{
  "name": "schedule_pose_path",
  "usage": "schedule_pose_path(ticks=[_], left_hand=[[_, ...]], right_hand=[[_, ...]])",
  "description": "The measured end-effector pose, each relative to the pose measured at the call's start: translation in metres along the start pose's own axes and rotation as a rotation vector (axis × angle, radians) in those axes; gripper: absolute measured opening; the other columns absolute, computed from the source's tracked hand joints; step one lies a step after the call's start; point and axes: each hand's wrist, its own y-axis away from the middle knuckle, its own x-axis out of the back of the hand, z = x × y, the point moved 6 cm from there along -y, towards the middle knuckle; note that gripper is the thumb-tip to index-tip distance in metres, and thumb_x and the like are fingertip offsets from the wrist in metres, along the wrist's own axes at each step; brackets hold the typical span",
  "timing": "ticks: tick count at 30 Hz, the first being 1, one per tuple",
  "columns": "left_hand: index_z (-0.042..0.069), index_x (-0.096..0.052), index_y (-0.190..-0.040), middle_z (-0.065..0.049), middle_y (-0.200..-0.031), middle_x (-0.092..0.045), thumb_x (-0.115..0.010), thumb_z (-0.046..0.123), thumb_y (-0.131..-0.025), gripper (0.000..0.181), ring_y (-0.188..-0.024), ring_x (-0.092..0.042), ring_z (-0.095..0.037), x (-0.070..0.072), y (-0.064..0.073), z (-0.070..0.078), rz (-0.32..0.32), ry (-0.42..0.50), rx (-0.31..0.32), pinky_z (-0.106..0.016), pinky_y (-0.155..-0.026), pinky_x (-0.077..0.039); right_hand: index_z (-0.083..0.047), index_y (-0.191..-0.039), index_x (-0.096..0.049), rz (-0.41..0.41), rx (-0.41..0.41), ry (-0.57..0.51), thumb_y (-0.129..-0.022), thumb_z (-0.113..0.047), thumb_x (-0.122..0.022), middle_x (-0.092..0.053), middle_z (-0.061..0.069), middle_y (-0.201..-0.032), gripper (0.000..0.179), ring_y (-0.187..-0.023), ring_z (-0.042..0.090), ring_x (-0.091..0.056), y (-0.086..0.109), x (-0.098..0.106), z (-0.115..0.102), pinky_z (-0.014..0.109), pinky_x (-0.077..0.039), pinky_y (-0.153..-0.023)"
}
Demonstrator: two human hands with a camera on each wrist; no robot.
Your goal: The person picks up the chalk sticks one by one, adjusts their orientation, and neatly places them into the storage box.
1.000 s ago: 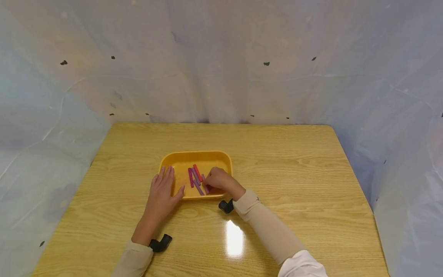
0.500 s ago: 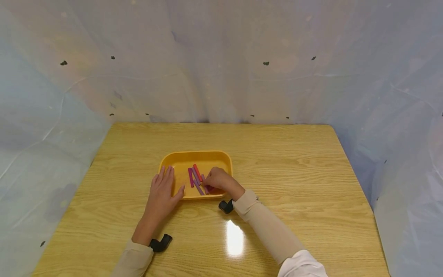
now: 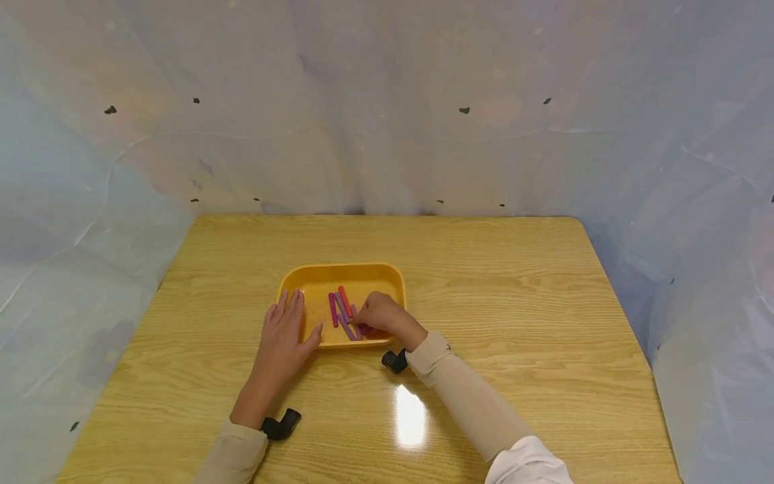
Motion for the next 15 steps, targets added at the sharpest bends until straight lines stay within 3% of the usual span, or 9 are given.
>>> schedule_pose_path(ticks=[15], left_hand=[[-0.004, -0.029, -0.143, -0.017, -0.148, -0.028, -0.05, 0.046, -0.09, 0.076, -0.14, -0.013, -0.028, -0.0001, 0.0001, 0.0003, -0.014, 0.006, 0.01, -0.047, -0.11, -0.01]], right_hand=[[0.003, -0.074, -0.07, 0.02, -0.016, 0.005, -0.086, -0.02, -0.064, -0.068, 0.013, -0.07, 0.027, -0.065, 0.025, -0.067, 0.001, 0.0009, -0.0003, 0.034, -0.055, -0.059]])
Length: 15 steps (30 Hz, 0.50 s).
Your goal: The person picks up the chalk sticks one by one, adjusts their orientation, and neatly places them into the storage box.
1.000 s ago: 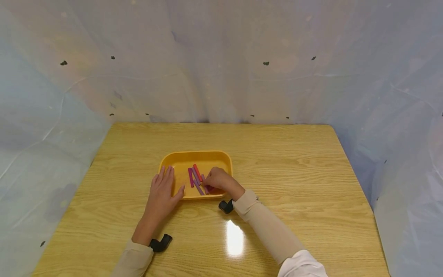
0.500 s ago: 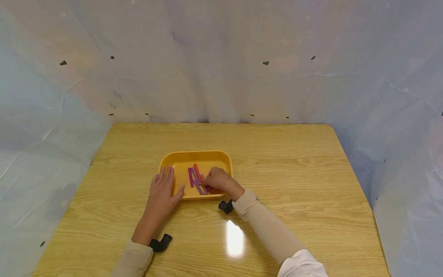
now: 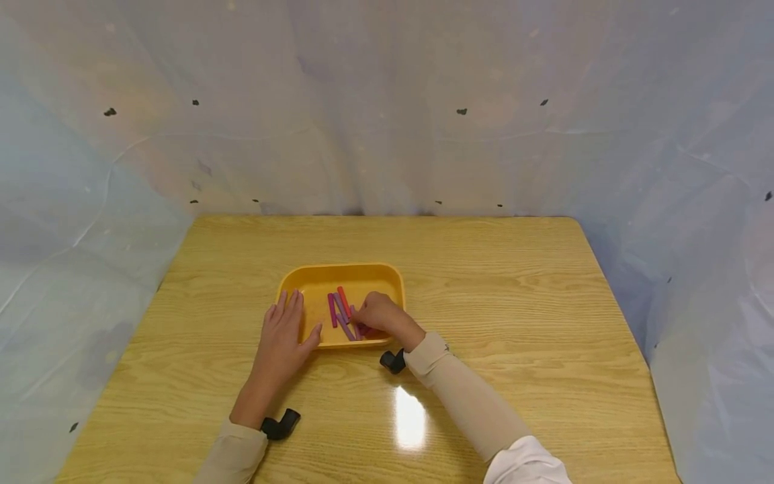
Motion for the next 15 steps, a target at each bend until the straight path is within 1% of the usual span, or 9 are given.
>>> schedule_pose_path(ticks=[5, 9, 12, 15], left_hand=[[-0.003, -0.029, -0.143, -0.016, -0.148, -0.027, -0.048, 0.049, -0.09, 0.077, -0.14, -0.012, -0.028, 0.0, 0.0, -0.001, -0.011, -0.002, 0.007, -0.046, -0.11, -0.01], [-0.003, -0.028, -0.144, -0.016, -0.148, -0.027, -0.048, 0.048, -0.09, 0.077, -0.14, -0.012, -0.028, -0.001, 0.001, -0.001, -0.012, -0.003, 0.01, -0.047, -0.11, -0.011], [-0.003, -0.028, -0.143, -0.016, -0.148, -0.027, -0.05, 0.047, -0.09, 0.076, -0.14, -0.012, -0.028, 0.0, 0.001, 0.0, -0.009, -0.003, 0.012, -0.048, -0.11, -0.011], [-0.003, -0.029, -0.143, -0.016, -0.148, -0.028, -0.05, 0.046, -0.09, 0.076, -0.14, -0.013, -0.028, 0.001, 0.0, 0.001, -0.005, 0.0, 0.011, -0.048, -0.11, -0.011]], right_hand=[[0.002, -0.077, -0.07, 0.01, 0.008, 0.019, -0.089, -0.021, -0.06, -0.068, 0.012, -0.072, 0.028, -0.067, 0.024, -0.067, 0.002, 0.0, -0.003, 0.033, -0.055, -0.06], [0.001, -0.079, -0.071, 0.024, 0.016, 0.041, -0.091, -0.022, -0.058, -0.068, 0.012, -0.074, 0.029, -0.068, 0.025, -0.067, 0.005, 0.002, -0.006, 0.034, -0.055, -0.061], [0.001, -0.08, -0.07, 0.044, 0.02, 0.079, -0.091, -0.023, -0.057, -0.068, 0.012, -0.074, 0.03, -0.067, 0.024, -0.066, 0.008, 0.005, -0.008, 0.034, -0.054, -0.061], [0.004, -0.08, -0.068, 0.057, 0.028, 0.104, -0.092, -0.023, -0.056, -0.067, 0.014, -0.074, 0.032, -0.067, 0.027, -0.065, 0.013, 0.009, -0.011, 0.035, -0.054, -0.061]])
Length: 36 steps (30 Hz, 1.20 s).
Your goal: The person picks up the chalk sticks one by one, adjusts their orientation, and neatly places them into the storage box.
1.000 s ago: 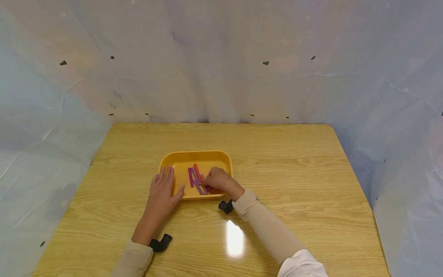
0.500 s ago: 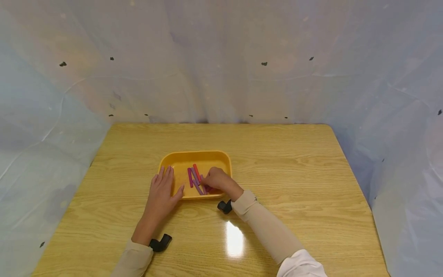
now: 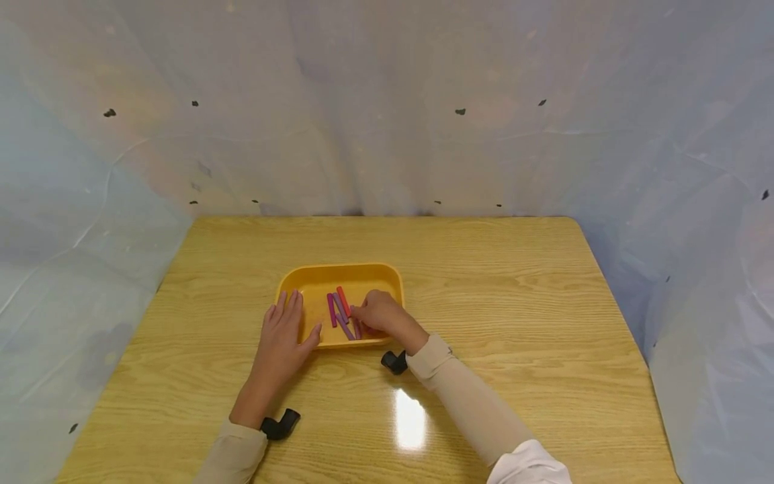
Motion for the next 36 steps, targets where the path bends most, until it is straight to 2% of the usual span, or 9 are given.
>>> schedule_pose_path(ticks=[3, 6, 11, 20, 28, 32, 36], left_hand=[[-0.003, -0.029, -0.143, -0.016, -0.148, -0.028, -0.05, 0.047, -0.09, 0.076, -0.14, -0.012, -0.027, 0.0, 0.0, 0.0, -0.002, 0.001, 0.001, -0.048, -0.11, -0.011], [-0.003, -0.028, -0.144, -0.016, -0.148, -0.026, -0.048, 0.048, -0.09, 0.077, -0.14, -0.011, -0.027, 0.0, 0.0, 0.0, -0.009, -0.002, 0.002, -0.047, -0.11, -0.01], [-0.003, -0.029, -0.143, -0.015, -0.148, -0.027, -0.048, 0.049, -0.09, 0.077, -0.14, -0.012, -0.027, -0.001, -0.001, 0.0, -0.002, -0.002, -0.006, -0.047, -0.11, -0.01], [-0.003, -0.029, -0.143, -0.016, -0.148, -0.027, -0.048, 0.05, -0.09, 0.078, -0.14, -0.012, -0.028, -0.001, 0.0, -0.001, 0.008, 0.008, -0.013, -0.045, -0.111, -0.008], [-0.003, -0.029, -0.143, -0.016, -0.148, -0.027, -0.048, 0.05, -0.089, 0.078, -0.14, -0.012, -0.028, -0.002, -0.001, -0.002, 0.005, 0.004, -0.012, -0.047, -0.11, -0.009], [-0.003, -0.029, -0.143, -0.016, -0.148, -0.027, -0.048, 0.049, -0.089, 0.078, -0.14, -0.012, -0.027, -0.003, -0.001, -0.002, 0.002, 0.001, -0.008, -0.047, -0.11, -0.01], [-0.003, -0.029, -0.143, -0.016, -0.148, -0.027, -0.048, 0.05, -0.09, 0.078, -0.14, -0.012, -0.027, -0.003, -0.001, -0.002, 0.005, 0.009, -0.012, -0.048, -0.11, -0.011]], right_hand=[[0.005, -0.08, -0.067, -0.001, 0.023, 0.007, -0.094, -0.023, -0.054, -0.067, 0.016, -0.075, 0.033, -0.069, 0.029, -0.064, 0.005, 0.004, -0.004, 0.033, -0.053, -0.061], [0.003, -0.082, -0.067, -0.002, 0.067, 0.01, -0.094, -0.024, -0.054, -0.066, 0.013, -0.075, 0.033, -0.069, 0.026, -0.063, 0.01, 0.008, -0.007, 0.03, -0.052, -0.06], [0.004, -0.09, -0.067, -0.014, 0.119, -0.062, -0.095, -0.023, -0.054, -0.066, 0.012, -0.08, 0.03, -0.072, 0.023, -0.065, 0.016, 0.02, -0.004, 0.034, -0.055, -0.066], [0.007, -0.101, -0.063, -0.023, 0.204, -0.194, -0.095, -0.021, -0.053, -0.064, 0.019, -0.09, 0.031, -0.086, 0.038, -0.064, 0.038, 0.048, 0.006, 0.043, -0.053, -0.075], [0.005, -0.108, -0.06, -0.041, 0.215, -0.335, -0.097, -0.022, -0.05, -0.058, 0.028, -0.103, 0.03, -0.094, 0.042, -0.059, 0.057, 0.069, 0.027, 0.045, -0.052, -0.079], [0.007, -0.111, -0.058, -0.021, 0.205, -0.341, -0.096, -0.026, -0.051, -0.058, 0.028, -0.104, 0.036, -0.095, 0.043, -0.058, 0.064, 0.078, 0.041, 0.046, -0.051, -0.08], [0.003, -0.11, -0.06, 0.006, 0.189, -0.322, -0.096, -0.027, -0.051, -0.059, 0.027, -0.104, 0.035, -0.096, 0.044, -0.057, 0.072, 0.084, 0.057, 0.047, -0.051, -0.081]])
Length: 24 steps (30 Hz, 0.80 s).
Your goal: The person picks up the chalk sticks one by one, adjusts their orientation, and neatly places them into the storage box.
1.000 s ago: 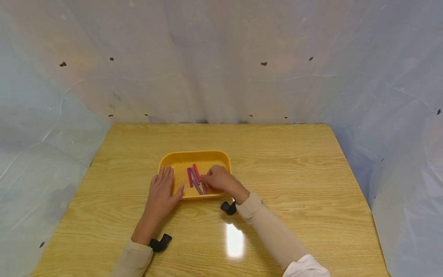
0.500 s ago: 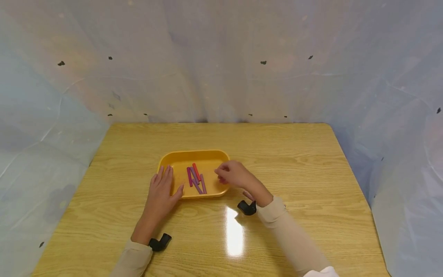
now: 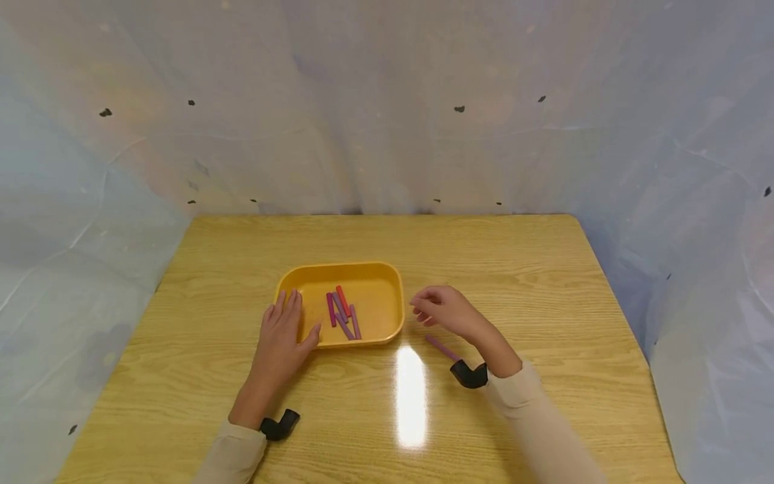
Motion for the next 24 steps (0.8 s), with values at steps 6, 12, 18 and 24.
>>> schedule_pose_path(ticks=[6, 12, 18, 24], left_hand=[[-0.003, -0.028, -0.143, -0.016, -0.148, -0.027, -0.048, 0.05, -0.09, 0.078, -0.14, -0.012, -0.028, -0.001, 0.0, 0.0, -0.001, 0.003, -0.004, -0.047, -0.11, -0.01], [-0.003, -0.028, -0.144, -0.015, -0.148, -0.026, -0.047, 0.05, -0.09, 0.078, -0.14, -0.011, -0.027, -0.001, 0.0, 0.0, 0.001, -0.003, 0.001, -0.046, -0.111, -0.008], [-0.003, -0.029, -0.143, -0.016, -0.148, -0.028, -0.048, 0.05, -0.09, 0.077, -0.14, -0.013, -0.028, -0.001, -0.001, 0.0, 0.007, -0.007, -0.002, -0.047, -0.11, -0.01], [-0.003, -0.029, -0.143, -0.016, -0.148, -0.028, -0.051, 0.048, -0.089, 0.078, -0.14, -0.013, -0.027, -0.001, 0.0, 0.0, 0.004, -0.004, 0.002, -0.046, -0.111, -0.009]], right_hand=[[0.006, -0.111, -0.058, 0.034, -0.014, 0.06, -0.096, -0.024, -0.052, -0.06, 0.024, -0.102, 0.034, -0.096, 0.042, -0.055, 0.016, 0.009, 0.016, 0.049, -0.049, -0.082], [0.004, -0.11, -0.059, 0.065, -0.045, 0.133, -0.095, -0.023, -0.054, -0.061, 0.021, -0.1, 0.032, -0.093, 0.038, -0.057, 0.027, 0.012, 0.03, 0.049, -0.049, -0.079], [0.001, -0.107, -0.062, 0.089, -0.04, 0.232, -0.094, -0.019, -0.055, -0.063, 0.015, -0.098, 0.025, -0.093, 0.03, -0.059, 0.033, 0.013, 0.04, 0.04, -0.049, -0.078], [-0.002, -0.103, -0.063, 0.09, -0.069, 0.328, -0.092, -0.015, -0.057, -0.064, 0.006, -0.094, 0.018, -0.088, 0.019, -0.059, 0.037, 0.011, 0.049, 0.035, -0.048, -0.075]])
